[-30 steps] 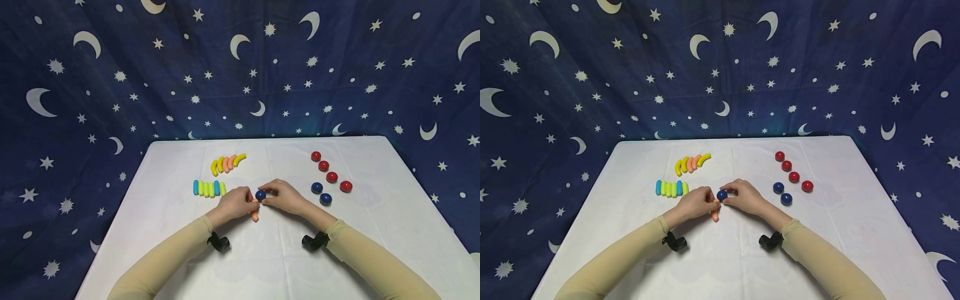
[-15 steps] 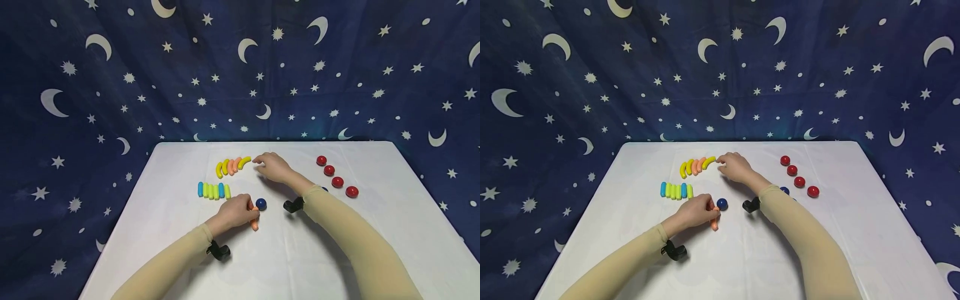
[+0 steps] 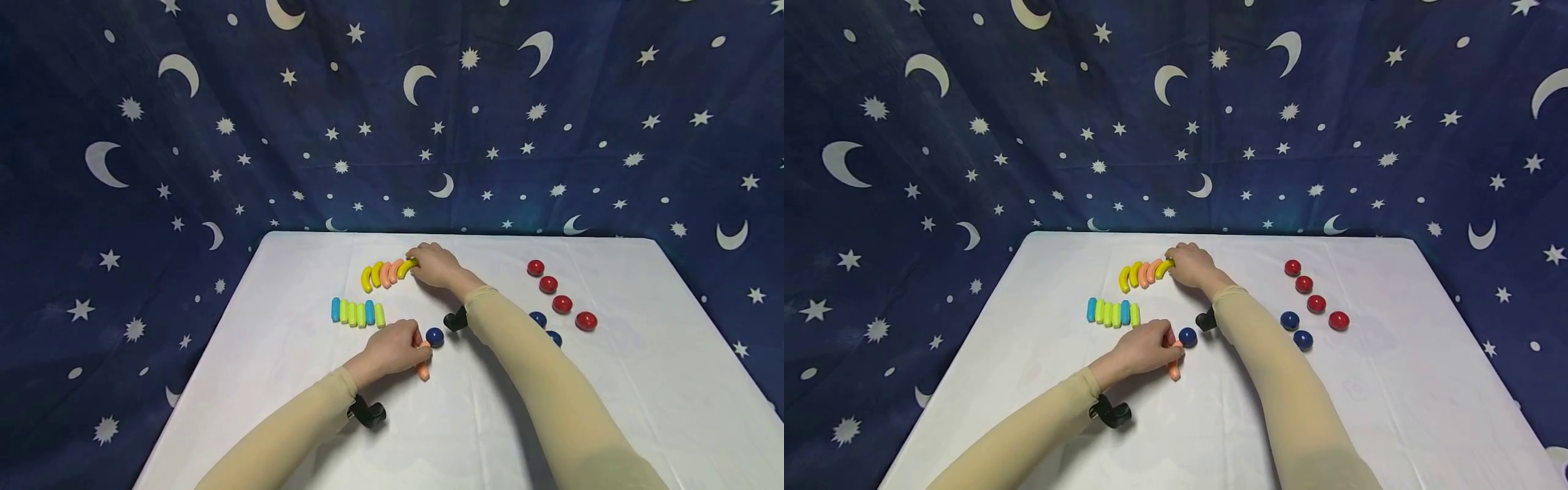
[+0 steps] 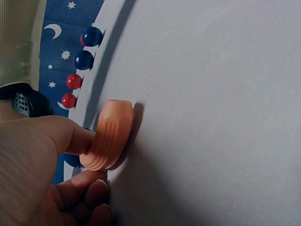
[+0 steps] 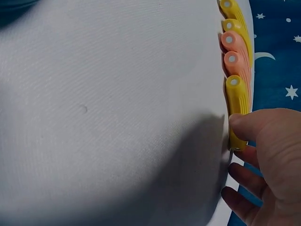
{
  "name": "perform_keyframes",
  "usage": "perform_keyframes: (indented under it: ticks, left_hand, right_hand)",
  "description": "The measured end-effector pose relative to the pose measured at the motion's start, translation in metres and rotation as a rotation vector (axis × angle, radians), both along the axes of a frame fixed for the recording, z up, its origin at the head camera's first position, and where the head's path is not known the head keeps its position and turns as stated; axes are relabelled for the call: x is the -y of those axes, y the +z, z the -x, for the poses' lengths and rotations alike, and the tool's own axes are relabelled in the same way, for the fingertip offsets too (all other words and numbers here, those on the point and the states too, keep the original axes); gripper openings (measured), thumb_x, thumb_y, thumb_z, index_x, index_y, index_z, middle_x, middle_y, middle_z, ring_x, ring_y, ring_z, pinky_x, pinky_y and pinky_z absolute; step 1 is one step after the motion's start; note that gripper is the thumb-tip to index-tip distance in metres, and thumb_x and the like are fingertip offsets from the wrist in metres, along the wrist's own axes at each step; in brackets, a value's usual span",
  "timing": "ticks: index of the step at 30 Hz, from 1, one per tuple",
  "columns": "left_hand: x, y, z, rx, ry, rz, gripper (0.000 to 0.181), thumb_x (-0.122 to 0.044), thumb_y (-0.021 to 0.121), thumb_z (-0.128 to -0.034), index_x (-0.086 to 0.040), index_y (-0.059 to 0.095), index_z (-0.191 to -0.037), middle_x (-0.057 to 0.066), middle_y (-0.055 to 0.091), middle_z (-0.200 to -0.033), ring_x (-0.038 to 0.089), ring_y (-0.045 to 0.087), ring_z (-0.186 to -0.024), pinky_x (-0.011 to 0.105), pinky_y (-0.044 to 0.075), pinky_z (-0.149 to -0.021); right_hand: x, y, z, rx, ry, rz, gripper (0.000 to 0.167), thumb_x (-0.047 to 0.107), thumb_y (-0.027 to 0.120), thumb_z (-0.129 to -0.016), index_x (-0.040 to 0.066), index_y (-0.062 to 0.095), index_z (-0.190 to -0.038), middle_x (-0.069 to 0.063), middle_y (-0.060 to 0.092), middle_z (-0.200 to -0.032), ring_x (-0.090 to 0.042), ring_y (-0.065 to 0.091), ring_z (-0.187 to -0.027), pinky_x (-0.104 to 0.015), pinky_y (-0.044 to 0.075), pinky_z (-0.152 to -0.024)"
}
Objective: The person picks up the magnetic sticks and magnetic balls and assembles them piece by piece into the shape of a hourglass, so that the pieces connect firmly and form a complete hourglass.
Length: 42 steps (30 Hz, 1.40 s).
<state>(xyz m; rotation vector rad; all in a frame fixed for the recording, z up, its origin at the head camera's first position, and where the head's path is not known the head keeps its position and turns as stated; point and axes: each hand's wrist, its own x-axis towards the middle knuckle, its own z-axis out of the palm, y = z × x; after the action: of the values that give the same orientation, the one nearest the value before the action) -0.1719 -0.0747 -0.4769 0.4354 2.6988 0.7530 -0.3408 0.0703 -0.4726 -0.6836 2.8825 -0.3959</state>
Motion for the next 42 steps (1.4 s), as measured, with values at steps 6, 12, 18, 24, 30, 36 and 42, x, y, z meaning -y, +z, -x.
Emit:
perform_keyframes:
  ticks: [6, 12, 18, 24, 30, 36, 42]
  left_hand:
    - [0.000, 0.000, 0.000, 0.012, -0.001, -0.001, 0.019, -0.034, 0.068, -0.0868, -0.018, 0.058, -0.080, -0.005, 0.058, -0.074, 0.012, 0.054, -0.063, 0.031, 0.041, -0.055]
    - [0.000, 0.000, -0.001, 0.011, -0.002, 0.002, 0.020, -0.035, 0.068, -0.0871, -0.018, 0.058, -0.080, -0.005, 0.057, -0.075, 0.012, 0.054, -0.064, 0.030, 0.041, -0.056]
    - [-0.001, 0.000, -0.001, 0.017, -0.013, -0.011, 0.021, -0.035, 0.068, -0.0870, -0.018, 0.059, -0.080, -0.004, 0.057, -0.075, 0.013, 0.053, -0.063, 0.030, 0.040, -0.055]
    - [-0.002, -0.001, 0.000, 0.020, -0.026, -0.004, 0.022, -0.036, 0.068, -0.0877, -0.018, 0.059, -0.081, -0.004, 0.057, -0.075, 0.013, 0.053, -0.063, 0.030, 0.041, -0.055]
    - [-0.001, -0.001, 0.000, 0.015, -0.024, -0.005, 0.021, -0.036, 0.067, -0.0880, -0.017, 0.059, -0.081, -0.003, 0.057, -0.075, 0.013, 0.053, -0.062, 0.030, 0.040, -0.055]
    - [0.000, -0.003, 0.001, 0.018, -0.020, -0.008, 0.022, -0.036, 0.067, -0.0884, -0.017, 0.059, -0.081, -0.003, 0.057, -0.075, 0.013, 0.052, -0.061, 0.030, 0.039, -0.055]
    - [0.000, -0.004, 0.001, 0.020, -0.011, -0.013, 0.023, -0.037, 0.068, -0.0888, -0.017, 0.059, -0.081, -0.003, 0.057, -0.074, 0.013, 0.052, -0.061, 0.030, 0.039, -0.054]
  right_hand:
    - [-0.005, -0.002, -0.003, -0.028, 0.006, 0.012, 0.035, 0.024, 0.069, -0.098, 0.011, 0.069, -0.130, -0.006, 0.065, -0.122, -0.025, 0.055, -0.110, -0.041, 0.046, -0.098]
    - [-0.013, -0.006, -0.007, -0.023, -0.027, 0.054, 0.028, 0.028, 0.076, -0.094, 0.013, 0.073, -0.117, -0.004, 0.065, -0.119, -0.026, 0.056, -0.112, -0.043, 0.045, -0.099]
    - [-0.021, -0.007, -0.013, 0.007, -0.046, 0.128, 0.028, 0.033, 0.080, -0.088, 0.016, 0.077, -0.111, -0.005, 0.065, -0.124, -0.028, 0.053, -0.117, -0.049, 0.041, -0.102]
    - [-0.028, -0.010, -0.021, 0.040, -0.109, 0.176, 0.030, 0.035, 0.082, -0.087, 0.020, 0.079, -0.113, -0.004, 0.061, -0.128, -0.027, 0.049, -0.117, -0.049, 0.036, -0.101]
    - [-0.034, -0.014, -0.026, 0.054, -0.190, 0.255, 0.029, 0.037, 0.084, -0.085, 0.023, 0.079, -0.110, -0.002, 0.062, -0.121, -0.026, 0.048, -0.111, -0.050, 0.033, -0.097]
    - [-0.038, -0.017, -0.030, 0.053, -0.245, 0.280, 0.031, 0.038, 0.083, -0.085, 0.020, 0.078, -0.110, -0.001, 0.063, -0.113, -0.026, 0.048, -0.108, -0.051, 0.034, -0.095]
    - [-0.041, -0.017, -0.045, 0.061, -0.311, 0.290, 0.028, 0.035, 0.081, -0.086, 0.016, 0.077, -0.106, -0.004, 0.063, -0.108, -0.028, 0.050, -0.106, -0.053, 0.035, -0.096]
